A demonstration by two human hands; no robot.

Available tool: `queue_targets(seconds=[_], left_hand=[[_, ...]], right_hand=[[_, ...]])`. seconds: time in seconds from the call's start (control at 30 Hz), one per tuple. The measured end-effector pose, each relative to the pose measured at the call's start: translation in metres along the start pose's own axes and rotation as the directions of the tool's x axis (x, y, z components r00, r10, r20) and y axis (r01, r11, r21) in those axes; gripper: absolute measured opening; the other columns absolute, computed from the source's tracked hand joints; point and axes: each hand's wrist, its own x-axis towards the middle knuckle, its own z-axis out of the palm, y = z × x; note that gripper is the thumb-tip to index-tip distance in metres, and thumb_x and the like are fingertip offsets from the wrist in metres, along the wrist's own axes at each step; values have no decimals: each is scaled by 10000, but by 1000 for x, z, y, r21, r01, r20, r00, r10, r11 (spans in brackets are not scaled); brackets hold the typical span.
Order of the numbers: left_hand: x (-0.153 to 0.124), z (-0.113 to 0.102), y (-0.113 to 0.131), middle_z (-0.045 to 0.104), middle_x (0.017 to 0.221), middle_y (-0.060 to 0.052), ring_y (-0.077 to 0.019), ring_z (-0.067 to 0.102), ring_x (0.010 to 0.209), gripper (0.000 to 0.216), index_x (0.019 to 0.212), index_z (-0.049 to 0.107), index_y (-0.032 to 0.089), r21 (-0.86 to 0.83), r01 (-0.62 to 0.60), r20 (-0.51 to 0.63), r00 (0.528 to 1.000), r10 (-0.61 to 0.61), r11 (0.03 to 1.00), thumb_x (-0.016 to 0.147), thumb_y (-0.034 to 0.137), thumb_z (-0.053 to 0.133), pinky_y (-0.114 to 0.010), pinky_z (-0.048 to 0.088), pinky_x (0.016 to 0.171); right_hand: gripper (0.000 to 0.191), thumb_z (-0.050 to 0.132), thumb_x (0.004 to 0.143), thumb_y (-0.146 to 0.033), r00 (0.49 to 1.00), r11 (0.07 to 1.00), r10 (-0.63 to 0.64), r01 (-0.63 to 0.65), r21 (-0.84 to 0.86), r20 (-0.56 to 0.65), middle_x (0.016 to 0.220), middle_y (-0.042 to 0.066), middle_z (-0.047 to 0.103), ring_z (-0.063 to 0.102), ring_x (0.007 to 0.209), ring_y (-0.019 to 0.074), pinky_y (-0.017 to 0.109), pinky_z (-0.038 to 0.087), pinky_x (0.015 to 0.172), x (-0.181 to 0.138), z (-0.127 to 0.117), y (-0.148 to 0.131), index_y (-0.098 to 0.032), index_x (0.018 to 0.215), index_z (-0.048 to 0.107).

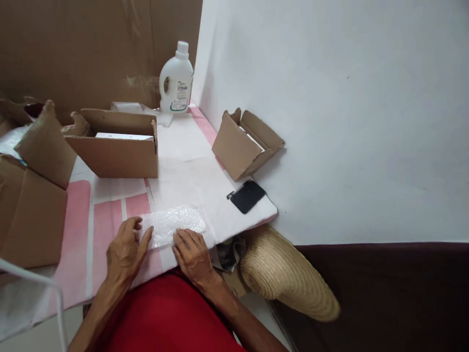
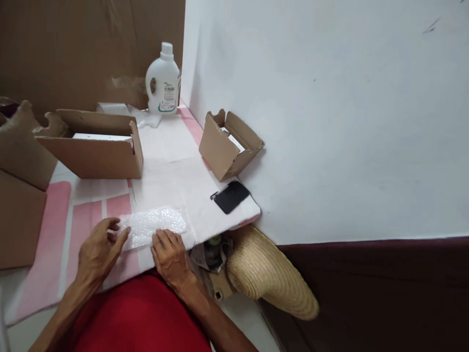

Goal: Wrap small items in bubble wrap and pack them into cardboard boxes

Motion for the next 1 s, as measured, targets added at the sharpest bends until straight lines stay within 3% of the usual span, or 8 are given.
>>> queue_targets(seconds=[0.13,0.3,0.4,0.53,0.67,0.77,0.87,1.0], left_hand=[[2,-3,-9,678,810,-24,-241,664,729,583,1145,558,211,-46,211,119,972,-205,976,767,648,629,-376,518,712],[-6,-4,3,671,773,6,-182,615,603,677,1124,511,207,-503,363,246,930,-273,784,666,647,745,-300,488,545],[-18,-12,14,672,766,18,-139,576,540,665,1077,518,199,-632,465,370,884,-286,620,648,627,791,-270,481,498],[-29,-15,23,692,825,-8,-165,667,675,604,1086,540,196,-703,455,426,885,-189,547,703,594,783,-304,574,651],[-27,-8,22,716,1035,-62,-194,709,885,427,1105,583,216,-703,249,331,944,-4,666,848,546,670,-357,589,841],[-23,1,17,709,1090,-65,-211,688,1017,275,1100,652,235,-505,-109,128,971,199,856,930,443,592,-383,558,940],[-19,14,10,673,1285,-88,-236,610,1237,321,1265,644,262,-230,-474,19,871,491,850,969,326,535,-419,489,1073],[-14,32,0,528,1520,-97,-267,420,1461,491,1488,474,287,-15,-655,123,748,652,755,997,292,483,-477,387,1175]], right_hand=[[331,608,966,-249,1000,1000,-8,8,0,7,1237,160,691,593,1130,297,441,468,928,1,-4,1,-107,1264,617],[379,650,952,-387,999,999,25,-26,40,45,1216,160,690,592,1114,300,451,448,935,8,-5,-6,-129,1227,610],[272,615,955,-327,997,995,37,-43,87,72,1162,148,697,585,1096,293,451,448,921,12,1,-18,-149,1160,630],[237,526,903,-131,986,919,163,-167,358,41,1075,110,686,596,995,242,378,490,865,15,3,-33,-171,1084,673],[174,533,945,-216,871,687,484,-438,580,85,921,58,679,610,835,184,296,509,776,14,-6,-33,-179,965,702],[251,584,943,-339,774,575,603,-589,568,192,749,24,657,574,696,163,273,478,663,14,-12,-24,-166,786,677],[233,598,918,-345,720,473,627,-655,589,297,720,12,657,564,648,149,260,455,613,18,-12,-17,-154,810,676],[181,584,895,-299,709,418,593,-677,606,382,715,-9,648,557,634,135,247,455,603,26,-15,-11,-155,822,665]])
